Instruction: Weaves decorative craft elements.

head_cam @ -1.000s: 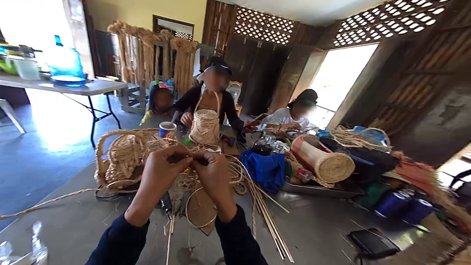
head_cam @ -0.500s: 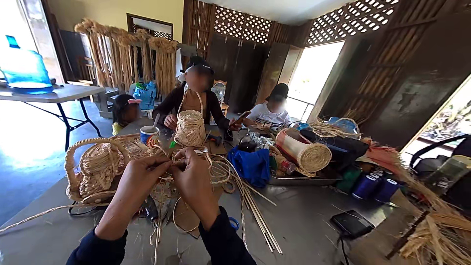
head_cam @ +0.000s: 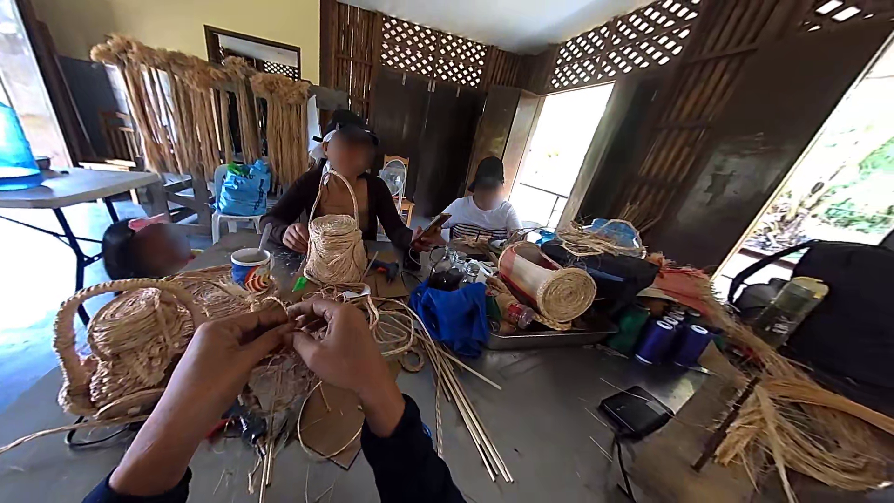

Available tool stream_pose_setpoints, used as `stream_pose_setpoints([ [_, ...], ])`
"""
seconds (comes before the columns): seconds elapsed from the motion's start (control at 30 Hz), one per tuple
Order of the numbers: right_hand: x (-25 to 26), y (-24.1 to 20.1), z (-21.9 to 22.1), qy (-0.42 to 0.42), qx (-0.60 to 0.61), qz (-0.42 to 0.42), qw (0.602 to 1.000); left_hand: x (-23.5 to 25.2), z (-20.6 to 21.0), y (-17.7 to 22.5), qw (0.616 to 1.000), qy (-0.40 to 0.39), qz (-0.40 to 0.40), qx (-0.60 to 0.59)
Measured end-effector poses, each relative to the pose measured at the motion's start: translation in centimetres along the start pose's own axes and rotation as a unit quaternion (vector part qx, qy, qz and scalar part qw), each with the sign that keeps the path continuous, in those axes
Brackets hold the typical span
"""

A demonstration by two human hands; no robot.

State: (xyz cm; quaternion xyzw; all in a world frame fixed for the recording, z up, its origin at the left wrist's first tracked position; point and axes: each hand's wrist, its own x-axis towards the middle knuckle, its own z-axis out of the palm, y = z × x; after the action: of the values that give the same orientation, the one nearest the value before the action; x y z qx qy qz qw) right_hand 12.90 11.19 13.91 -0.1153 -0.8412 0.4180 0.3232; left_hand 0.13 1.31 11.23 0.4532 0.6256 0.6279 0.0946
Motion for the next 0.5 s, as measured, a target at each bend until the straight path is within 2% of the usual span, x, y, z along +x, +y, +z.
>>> stream_pose_setpoints([
  [0.1,-0.1,-0.4,-0.1,-0.004,0.071,-0.003,0.997,-0.1,-0.1,-0.2,1.000,-0.007,0.027,0.010],
  [0.3,0.0,-0.1,1.1,0.123,0.069,-0.021,0.990,-0.6,0.4,0.3,0.999,-0.026,0.044,-0.013],
  [0.43,0.0,-0.3,1.3,0.149,0.098,-0.020,0.984,-0.8,0.3,0.7,0.994,-0.046,0.025,-0.093],
  [0.5,-0.1,-0.4,1.7,0.153,0.105,-0.018,0.982,-0.9,0.4,0.5,0.995,-0.035,0.025,-0.089],
])
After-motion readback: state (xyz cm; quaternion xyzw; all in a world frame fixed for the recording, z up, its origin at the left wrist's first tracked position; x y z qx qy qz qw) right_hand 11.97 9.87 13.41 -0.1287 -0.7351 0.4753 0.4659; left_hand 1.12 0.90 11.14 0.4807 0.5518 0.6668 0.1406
